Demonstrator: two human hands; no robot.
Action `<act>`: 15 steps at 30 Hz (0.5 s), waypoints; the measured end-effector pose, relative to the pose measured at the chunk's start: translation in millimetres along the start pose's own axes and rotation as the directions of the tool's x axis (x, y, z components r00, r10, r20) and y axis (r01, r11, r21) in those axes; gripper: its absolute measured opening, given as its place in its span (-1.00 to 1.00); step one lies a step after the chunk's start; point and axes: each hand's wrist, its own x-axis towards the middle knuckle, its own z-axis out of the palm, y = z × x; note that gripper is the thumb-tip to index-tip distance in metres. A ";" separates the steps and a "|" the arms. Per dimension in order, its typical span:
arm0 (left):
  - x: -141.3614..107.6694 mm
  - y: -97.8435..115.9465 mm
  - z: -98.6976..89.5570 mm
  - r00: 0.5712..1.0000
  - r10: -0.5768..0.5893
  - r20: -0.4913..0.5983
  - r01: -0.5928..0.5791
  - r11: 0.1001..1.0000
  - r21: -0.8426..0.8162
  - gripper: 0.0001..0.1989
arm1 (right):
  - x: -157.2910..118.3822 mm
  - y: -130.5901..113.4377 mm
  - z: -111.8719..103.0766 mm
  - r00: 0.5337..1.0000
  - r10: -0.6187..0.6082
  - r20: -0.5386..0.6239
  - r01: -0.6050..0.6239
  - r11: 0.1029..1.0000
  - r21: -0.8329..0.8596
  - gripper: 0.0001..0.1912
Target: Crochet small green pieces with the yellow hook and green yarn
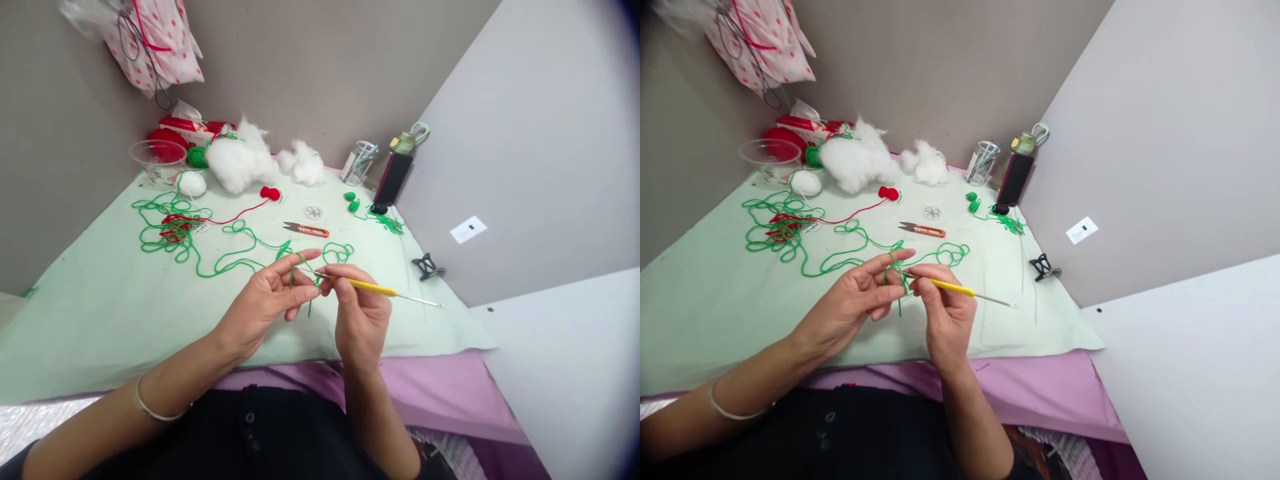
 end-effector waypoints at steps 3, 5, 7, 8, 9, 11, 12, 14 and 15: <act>-0.5 1.2 -2.6 1.000 0.005 -0.019 -0.004 1.000 0.031 -0.61 | 1.1 1.3 -3.4 0.996 0.089 0.006 -0.089 0.986 0.141 -0.86; -0.7 3.3 -4.9 1.000 0.015 -0.023 -0.014 0.999 0.047 -0.66 | 1.4 -1.3 -5.9 0.996 0.090 0.024 -0.092 0.981 0.173 -0.83; -1.1 5.0 -6.6 0.999 0.034 -0.027 -0.032 0.997 0.068 -0.69 | 0.1 -5.7 -8.0 0.999 0.035 0.032 -0.039 0.994 0.105 -0.80; -1.3 5.3 -7.1 0.998 0.048 -0.033 -0.045 0.995 0.085 -0.69 | -1.2 -7.7 -8.8 0.999 -0.014 0.037 0.013 1.000 0.024 -0.79; -1.5 5.2 -7.3 0.997 0.066 -0.042 -0.062 0.992 0.107 -0.68 | -2.9 -9.0 -9.4 0.995 -0.083 0.051 0.086 0.993 -0.080 -0.78; -2.1 3.8 -6.9 0.993 0.101 -0.058 -0.092 0.984 0.150 -0.62 | -6.7 -8.5 -10.0 0.955 -0.261 0.138 0.292 0.909 -0.298 -0.75; -2.4 2.8 -6.3 0.992 0.109 -0.061 -0.098 0.982 0.159 -0.57 | -8.5 -6.5 -9.8 0.914 -0.351 0.204 0.405 0.830 -0.383 -0.72; -2.9 1.1 -4.6 0.995 0.082 -0.052 -0.075 0.989 0.123 -0.45 | -11.6 -0.8 -8.7 0.814 -0.492 0.309 0.579 0.651 -0.491 -0.66; -3.0 0.7 -3.7 0.998 0.044 -0.041 -0.041 0.996 0.079 -0.41 | -12.5 1.9 -8.1 0.782 -0.531 0.327 0.617 0.584 -0.527 -0.62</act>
